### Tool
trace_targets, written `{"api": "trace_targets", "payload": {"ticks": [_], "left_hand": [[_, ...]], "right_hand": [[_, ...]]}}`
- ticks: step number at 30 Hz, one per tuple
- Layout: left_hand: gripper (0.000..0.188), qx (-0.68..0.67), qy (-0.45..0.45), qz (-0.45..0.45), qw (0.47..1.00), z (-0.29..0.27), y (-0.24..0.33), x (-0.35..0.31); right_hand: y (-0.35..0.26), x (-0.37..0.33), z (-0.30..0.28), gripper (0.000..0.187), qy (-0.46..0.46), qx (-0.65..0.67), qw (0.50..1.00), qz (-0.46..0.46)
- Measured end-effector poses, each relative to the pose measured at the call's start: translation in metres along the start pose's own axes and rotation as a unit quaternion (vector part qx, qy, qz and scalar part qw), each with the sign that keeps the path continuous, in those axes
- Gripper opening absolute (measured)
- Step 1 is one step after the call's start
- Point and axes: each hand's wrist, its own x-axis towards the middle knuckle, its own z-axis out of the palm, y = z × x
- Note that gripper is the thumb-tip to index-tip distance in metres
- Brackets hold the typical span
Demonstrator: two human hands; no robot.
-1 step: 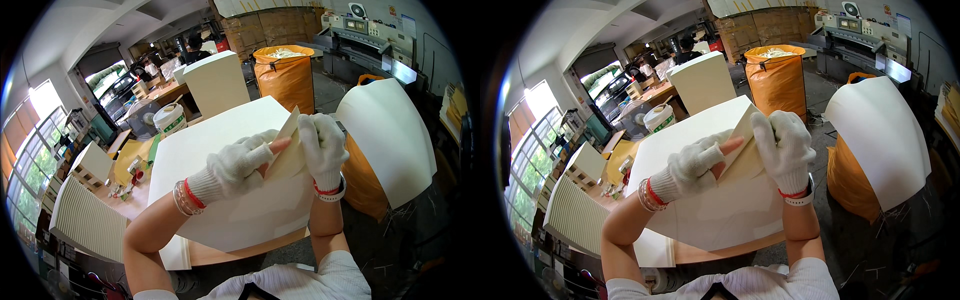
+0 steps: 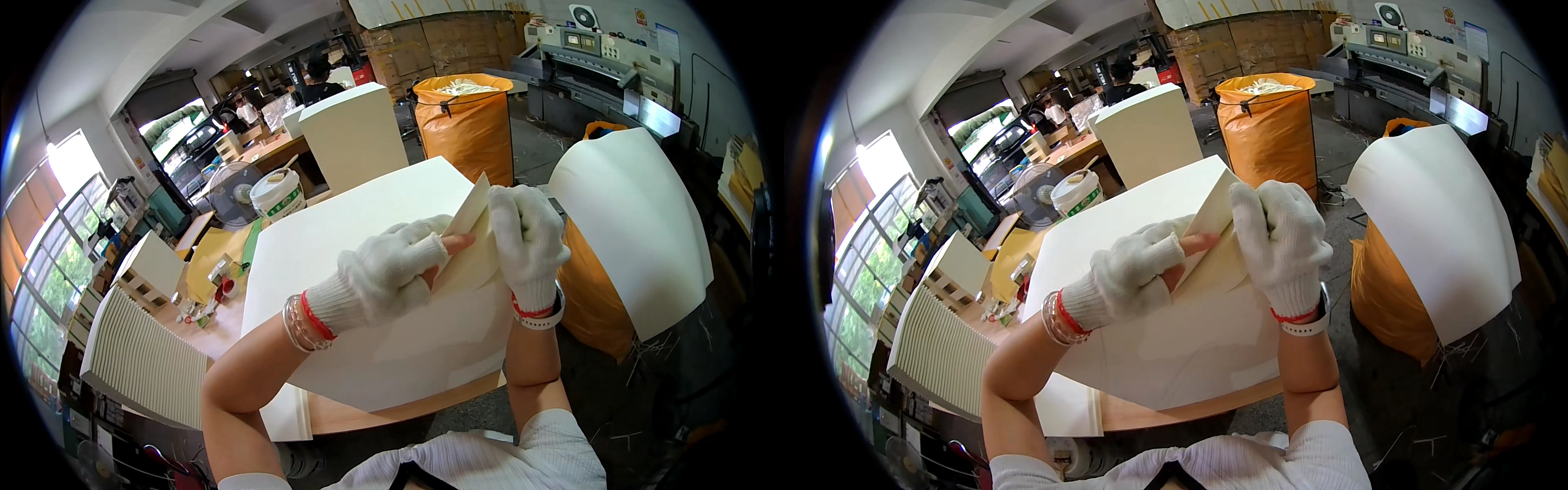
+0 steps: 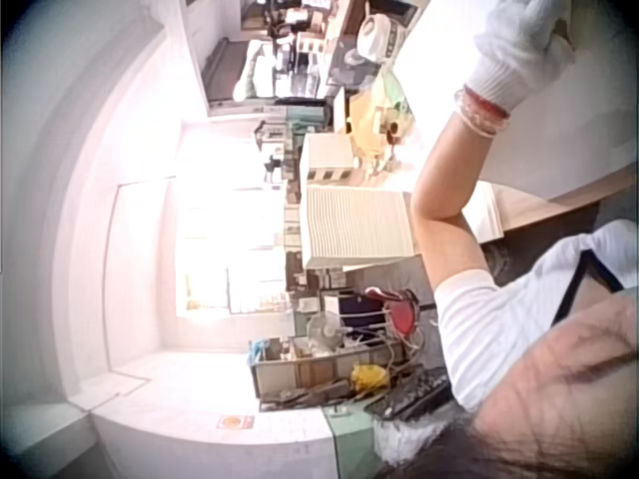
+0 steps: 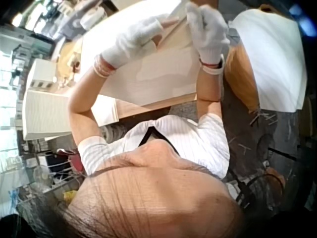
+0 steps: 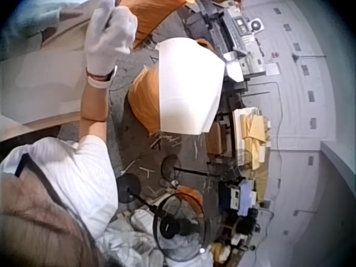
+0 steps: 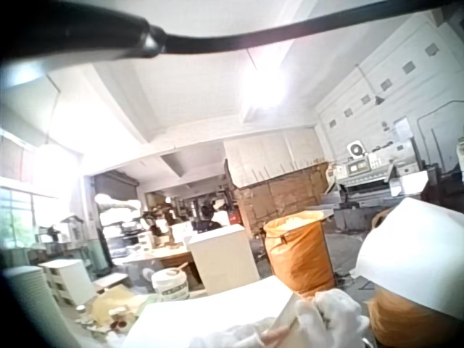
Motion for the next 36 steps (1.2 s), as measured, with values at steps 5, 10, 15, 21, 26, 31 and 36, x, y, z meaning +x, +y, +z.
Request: {"api": "trace_targets", "payload": {"ticks": [5, 10, 15, 21, 26, 31, 36], "left_hand": [[0.026, -0.064, 0.047, 0.008, 0.997, 0.004, 0.001, -0.002], [0.030, -0.083, 0.083, 0.007, 0.993, 0.004, 0.005, 0.001], [0.039, -0.011, 0.005, 0.007, 1.000, -0.003, 0.005, -0.001], [0.041, -0.058, 0.061, -0.014, 0.996, 0.004, 0.005, -0.001], [0.040, -0.091, 0.038, -0.049, 0.994, 0.000, 0.008, 0.000], [0.040, -0.099, 0.048, -0.029, 0.994, 0.003, 0.005, 0.002], [0.043, -0.107, -0.002, -0.042, 0.993, 0.001, -0.002, -0.002]], "right_hand": [[0.000, 0.000, -0.003, 0.008, -0.006, -0.026, 1.000, -0.001], [0.002, -0.001, -0.003, 0.007, -0.006, -0.028, 0.999, -0.032], [-0.001, 0.000, -0.001, 0.014, -0.006, 0.016, 0.999, 0.033], [-0.002, -0.001, -0.001, 0.018, 0.002, -0.006, 0.999, 0.050], [0.001, -0.002, -0.003, 0.011, -0.005, -0.004, 1.000, 0.017], [0.003, -0.003, -0.002, 0.013, 0.004, 0.004, 1.000, -0.016], [0.001, -0.004, 0.000, 0.022, 0.006, 0.012, 0.998, 0.062]]}}
